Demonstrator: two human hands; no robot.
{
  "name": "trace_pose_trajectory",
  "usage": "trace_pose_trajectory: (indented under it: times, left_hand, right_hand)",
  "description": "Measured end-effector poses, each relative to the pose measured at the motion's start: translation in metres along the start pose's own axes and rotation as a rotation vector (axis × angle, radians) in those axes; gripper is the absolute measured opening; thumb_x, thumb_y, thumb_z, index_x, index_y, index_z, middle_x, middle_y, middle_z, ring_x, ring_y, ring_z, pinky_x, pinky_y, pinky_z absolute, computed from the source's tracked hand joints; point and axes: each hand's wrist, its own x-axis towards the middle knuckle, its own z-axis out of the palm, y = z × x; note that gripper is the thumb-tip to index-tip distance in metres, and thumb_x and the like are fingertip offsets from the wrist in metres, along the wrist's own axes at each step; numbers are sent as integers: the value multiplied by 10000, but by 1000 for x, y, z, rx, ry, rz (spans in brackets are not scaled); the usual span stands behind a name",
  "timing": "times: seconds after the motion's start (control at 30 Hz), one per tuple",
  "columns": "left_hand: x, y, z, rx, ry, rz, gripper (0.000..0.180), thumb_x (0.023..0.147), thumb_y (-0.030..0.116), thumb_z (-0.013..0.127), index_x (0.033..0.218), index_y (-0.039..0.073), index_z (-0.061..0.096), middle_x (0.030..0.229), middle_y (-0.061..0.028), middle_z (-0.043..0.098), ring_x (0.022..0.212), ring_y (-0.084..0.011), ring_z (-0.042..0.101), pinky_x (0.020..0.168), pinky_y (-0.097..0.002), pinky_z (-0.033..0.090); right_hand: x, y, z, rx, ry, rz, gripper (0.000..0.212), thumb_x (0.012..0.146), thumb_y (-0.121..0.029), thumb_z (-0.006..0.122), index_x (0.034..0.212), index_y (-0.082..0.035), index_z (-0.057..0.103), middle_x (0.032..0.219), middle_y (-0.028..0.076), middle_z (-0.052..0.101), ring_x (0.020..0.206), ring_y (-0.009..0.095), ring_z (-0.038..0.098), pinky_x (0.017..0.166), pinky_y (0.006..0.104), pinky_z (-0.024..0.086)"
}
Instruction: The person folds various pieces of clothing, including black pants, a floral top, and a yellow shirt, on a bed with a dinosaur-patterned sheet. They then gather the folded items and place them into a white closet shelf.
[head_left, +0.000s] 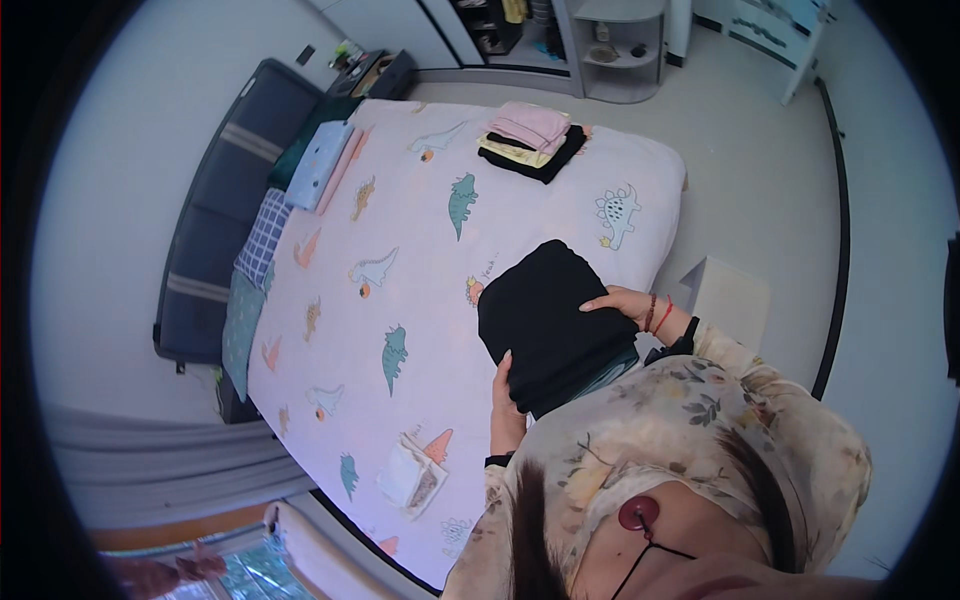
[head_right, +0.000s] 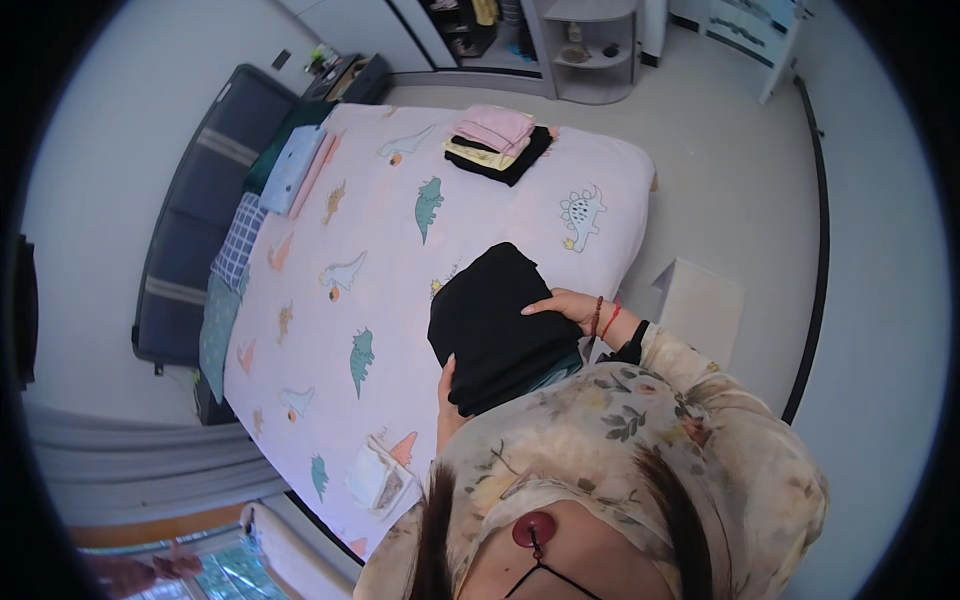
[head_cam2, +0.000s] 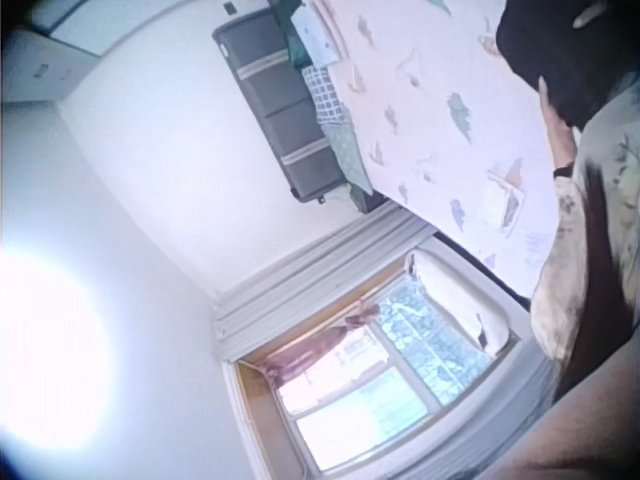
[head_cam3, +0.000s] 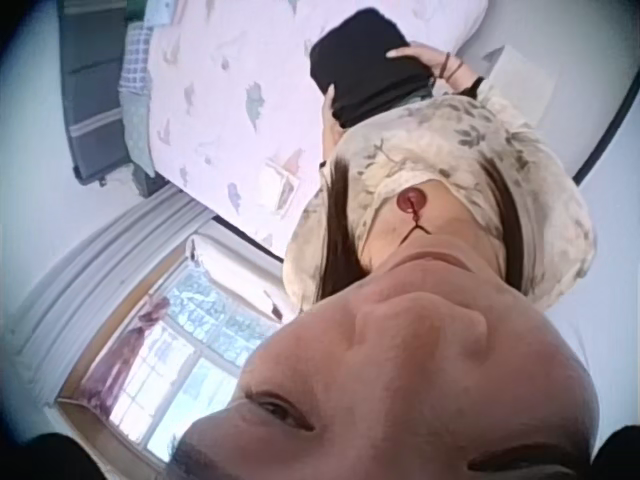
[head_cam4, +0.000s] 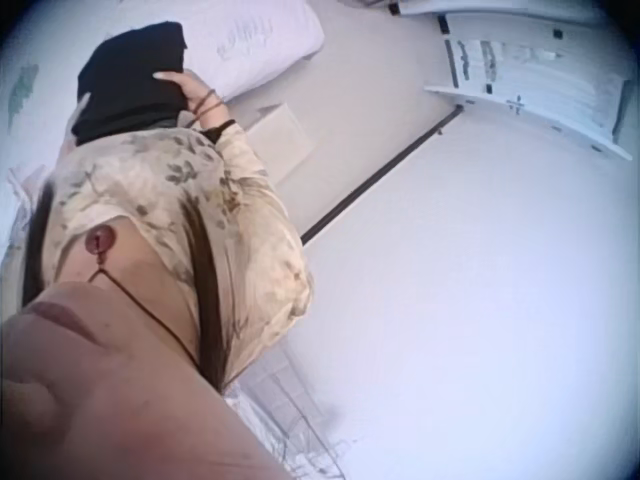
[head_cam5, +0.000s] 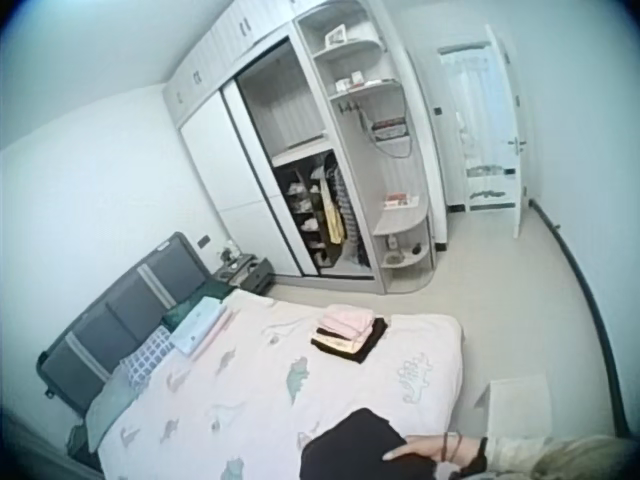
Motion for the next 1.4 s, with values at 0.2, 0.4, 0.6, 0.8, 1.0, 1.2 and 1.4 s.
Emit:
trace_pose_trajectory:
  times: [0.2,0.4,0.6,0.8,1.0,1.2,1.4]
  left_hand:
    - [59,-8,4,-105,94,72,329,849,238,605,1078,3,577,1023,-134,646,900,-254,641,810,-377,533]
    - [155,-41,33,-265,112,163,343,825,216,634,1078,-8,575,1008,-130,648,901,-250,641,810,-362,535]
    - [225,-45,68,-255,164,327,312,811,126,610,1088,-12,573,999,-140,650,889,-251,648,805,-358,542]
    - [297,-89,30,-161,159,399,579,758,84,657,1277,-4,415,1163,-123,556,1053,-246,571,911,-336,477]
    - [377,-176,-54,31,408,230,687,772,94,661,1364,114,313,1275,-110,467,1166,-241,478,947,-340,443]
    - [387,-196,-69,-25,326,307,707,790,93,645,1384,116,262,1280,-114,444,1164,-240,480,968,-325,430]
    - [373,-226,-64,65,320,558,689,815,166,657,1375,84,264,1260,-127,446,1120,-225,490,932,-343,445]
  right_hand:
    - [64,-51,-46,-103,-28,215,441,778,-211,711,1093,62,568,1013,112,648,866,171,641,802,289,519]
    - [141,-110,-133,-288,5,397,401,789,-186,693,1086,57,576,988,106,650,854,170,637,783,294,518]
    - [177,-191,-170,-500,-212,244,527,805,-159,670,1231,64,456,1133,108,577,992,161,567,874,277,459]
    - [220,-164,-258,-505,-261,255,523,803,-143,672,1251,22,459,1142,76,569,1031,163,540,924,301,420]
    - [279,-25,-412,-456,-89,487,544,816,-24,622,1306,10,388,1232,106,519,1129,209,492,991,339,375]
    - [285,-9,-433,-423,-158,416,551,846,-29,584,1342,2,344,1295,111,473,1175,211,460,1013,336,360]
    - [259,11,-431,-507,-262,205,560,869,-158,603,1341,2,349,1264,96,493,1130,190,493,970,317,402]
